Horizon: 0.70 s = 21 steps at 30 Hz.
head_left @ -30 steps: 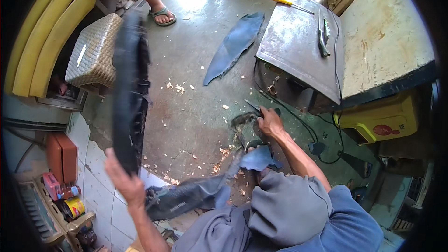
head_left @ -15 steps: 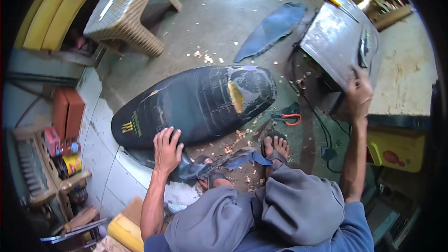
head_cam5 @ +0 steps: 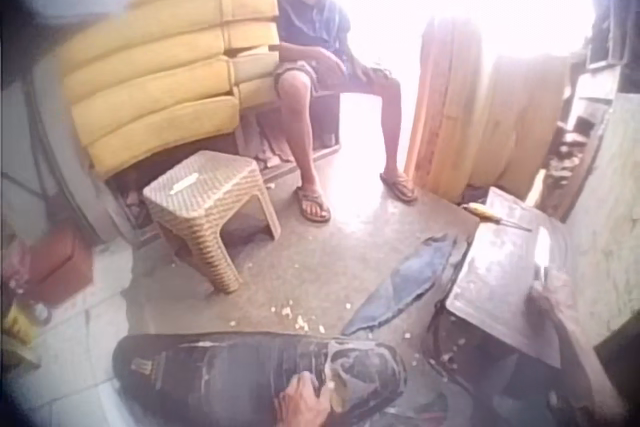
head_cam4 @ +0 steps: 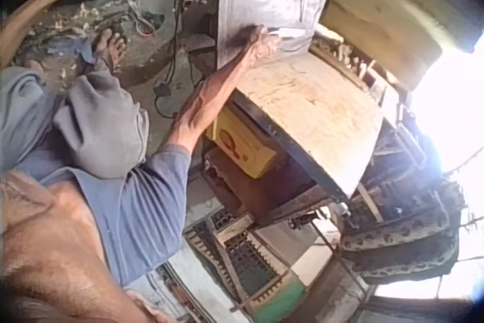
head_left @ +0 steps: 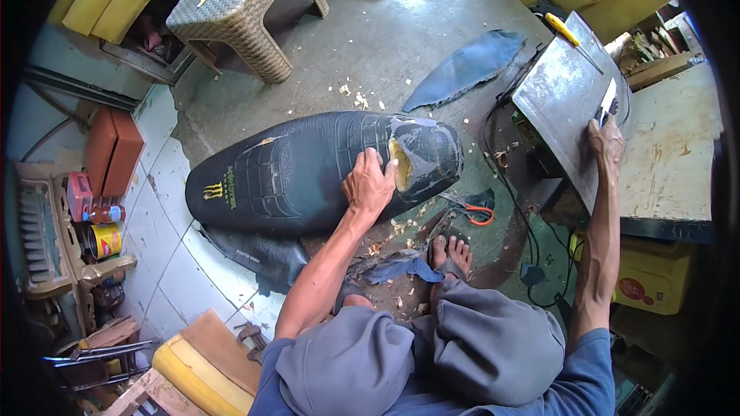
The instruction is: The person uses a knife to cut and peel the black vinyl cover off a motorcycle seat. They work around the edges and center of the seat, removing the fabric to expose the yellow foam underneath. The person handles the seat and the removed cover pieces throughout the process.
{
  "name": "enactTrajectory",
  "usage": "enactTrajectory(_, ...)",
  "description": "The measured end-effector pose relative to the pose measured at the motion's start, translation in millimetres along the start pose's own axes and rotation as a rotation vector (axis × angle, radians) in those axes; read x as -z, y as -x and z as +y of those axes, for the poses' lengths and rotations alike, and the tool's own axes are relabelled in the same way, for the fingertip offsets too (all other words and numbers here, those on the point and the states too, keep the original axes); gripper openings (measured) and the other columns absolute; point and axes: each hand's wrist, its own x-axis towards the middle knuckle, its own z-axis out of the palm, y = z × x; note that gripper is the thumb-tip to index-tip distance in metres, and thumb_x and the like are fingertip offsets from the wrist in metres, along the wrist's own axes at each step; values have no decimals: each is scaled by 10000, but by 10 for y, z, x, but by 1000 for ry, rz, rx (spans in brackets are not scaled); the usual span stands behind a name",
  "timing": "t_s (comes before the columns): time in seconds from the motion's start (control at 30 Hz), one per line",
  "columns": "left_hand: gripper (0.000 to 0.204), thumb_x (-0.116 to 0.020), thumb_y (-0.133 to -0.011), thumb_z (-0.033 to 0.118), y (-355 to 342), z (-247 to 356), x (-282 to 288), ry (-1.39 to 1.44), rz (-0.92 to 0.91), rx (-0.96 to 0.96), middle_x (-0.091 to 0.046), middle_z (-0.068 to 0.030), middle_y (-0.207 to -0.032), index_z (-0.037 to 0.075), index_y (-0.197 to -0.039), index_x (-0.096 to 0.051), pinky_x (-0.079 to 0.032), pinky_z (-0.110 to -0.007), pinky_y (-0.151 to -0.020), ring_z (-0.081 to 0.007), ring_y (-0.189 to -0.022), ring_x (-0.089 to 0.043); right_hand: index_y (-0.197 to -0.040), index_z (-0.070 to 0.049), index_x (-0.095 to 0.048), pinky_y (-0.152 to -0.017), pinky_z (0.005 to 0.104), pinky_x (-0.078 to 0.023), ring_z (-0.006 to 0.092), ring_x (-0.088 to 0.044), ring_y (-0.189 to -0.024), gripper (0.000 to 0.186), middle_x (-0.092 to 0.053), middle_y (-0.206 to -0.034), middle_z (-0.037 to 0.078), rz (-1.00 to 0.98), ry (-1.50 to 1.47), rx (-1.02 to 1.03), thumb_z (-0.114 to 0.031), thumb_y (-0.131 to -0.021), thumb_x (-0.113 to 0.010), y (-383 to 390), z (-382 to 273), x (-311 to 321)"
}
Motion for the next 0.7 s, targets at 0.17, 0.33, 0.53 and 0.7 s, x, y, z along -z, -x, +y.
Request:
enactTrajectory(0.17,300,-630,-930,317,-20,36,22,-42,-68,18,-641,-215,-929,26,-959,-559,-516,-551,-708,-437,-826,-666,-1430,-33,-486,-870,496,-517,436,-678,-992,574,-677,-1091,296,102,-365,-43,-355,-955,-509,867,-702,536)
enactTrajectory(0.33,334,-555,-939,307,-118,88,-76,-324,-181,0,-696,-268,-883,-23,-955,-608,-557,-562,-727,-472,-778,-693,-1454,-85,-480,-611,255,-443,87,-506,-698,527,-543,-848,-2,160,-1007,147,-93,-932,-545,2033,-1425,620)
enactTrajectory(0.53,247,-561,-924,234,-101,-125,-99,44,-36,-132,-628,-241,-723,20,-804,-537,-488,-528,-631,-459,-695,-634,-1097,-35,-596,-558,331,-447,124,-552,-627,190,-585,-695,43,-612,-1151,180,-196,-996,-586,2888,-2046,140)
enactTrajectory(0.7,232,-582,-919,220,-71,-164,-90,149,29,-145,-587,-212,-709,32,-814,-498,-456,-508,-609,-452,-687,-601,-1023,-7,-563,-609,413,-482,251,-632,-620,293,-630,-689,165,-776,-1036,144,-297,-1000,-595,3177,-2097,-264)
